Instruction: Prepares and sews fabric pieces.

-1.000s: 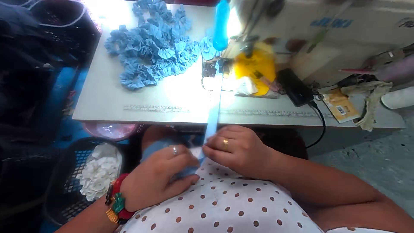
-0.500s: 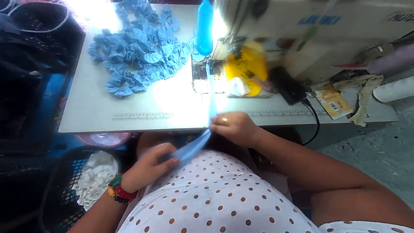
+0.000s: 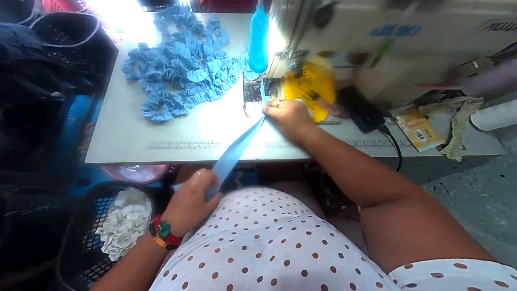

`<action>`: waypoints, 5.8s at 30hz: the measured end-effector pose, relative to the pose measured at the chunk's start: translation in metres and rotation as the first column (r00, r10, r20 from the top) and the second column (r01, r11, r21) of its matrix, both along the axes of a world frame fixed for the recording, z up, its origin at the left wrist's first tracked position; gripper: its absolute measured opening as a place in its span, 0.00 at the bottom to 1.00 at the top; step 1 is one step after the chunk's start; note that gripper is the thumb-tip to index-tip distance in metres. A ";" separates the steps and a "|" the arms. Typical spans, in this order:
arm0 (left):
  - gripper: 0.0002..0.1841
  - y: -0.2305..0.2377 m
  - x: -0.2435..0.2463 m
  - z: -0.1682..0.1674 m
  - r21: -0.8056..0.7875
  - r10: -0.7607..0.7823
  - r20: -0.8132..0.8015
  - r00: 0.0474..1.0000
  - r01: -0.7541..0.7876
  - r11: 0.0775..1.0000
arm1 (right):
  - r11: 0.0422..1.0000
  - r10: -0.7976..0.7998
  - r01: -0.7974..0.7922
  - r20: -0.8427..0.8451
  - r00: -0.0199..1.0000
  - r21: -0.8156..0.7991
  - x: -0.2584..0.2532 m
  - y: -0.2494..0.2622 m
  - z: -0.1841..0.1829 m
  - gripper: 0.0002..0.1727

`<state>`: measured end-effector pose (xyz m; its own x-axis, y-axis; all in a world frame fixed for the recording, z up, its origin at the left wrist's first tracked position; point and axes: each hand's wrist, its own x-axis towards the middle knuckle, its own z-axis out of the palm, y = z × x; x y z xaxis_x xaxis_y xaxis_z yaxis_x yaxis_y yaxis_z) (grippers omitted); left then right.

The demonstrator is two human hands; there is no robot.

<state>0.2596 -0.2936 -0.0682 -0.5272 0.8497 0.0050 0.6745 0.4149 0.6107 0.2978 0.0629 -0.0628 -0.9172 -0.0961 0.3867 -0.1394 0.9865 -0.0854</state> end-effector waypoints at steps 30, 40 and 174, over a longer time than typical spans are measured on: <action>0.11 -0.030 0.013 0.019 0.168 0.229 -0.280 0.932 -0.188 0.968 | 0.799 0.535 -0.494 0.028 0.845 -0.342 0.003 -0.130 0.031 0.07; 0.12 -0.037 0.011 0.026 0.462 0.276 -0.289 0.917 -0.119 0.879 | 0.817 0.430 -0.412 -0.049 0.901 -0.405 0.003 -0.132 0.041 0.06; 0.25 0.247 -0.135 -0.011 -0.019 -0.018 -0.115 0.993 0.016 1.000 | 0.993 0.091 -0.093 -0.029 0.995 -0.072 0.049 -0.032 -0.003 0.12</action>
<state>0.1243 -0.0466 -0.0789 -0.5094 0.8591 0.0496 0.7471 0.4129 0.5209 0.3466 0.0307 -0.0662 -0.8956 -0.1501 0.4187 -0.2322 0.9607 -0.1523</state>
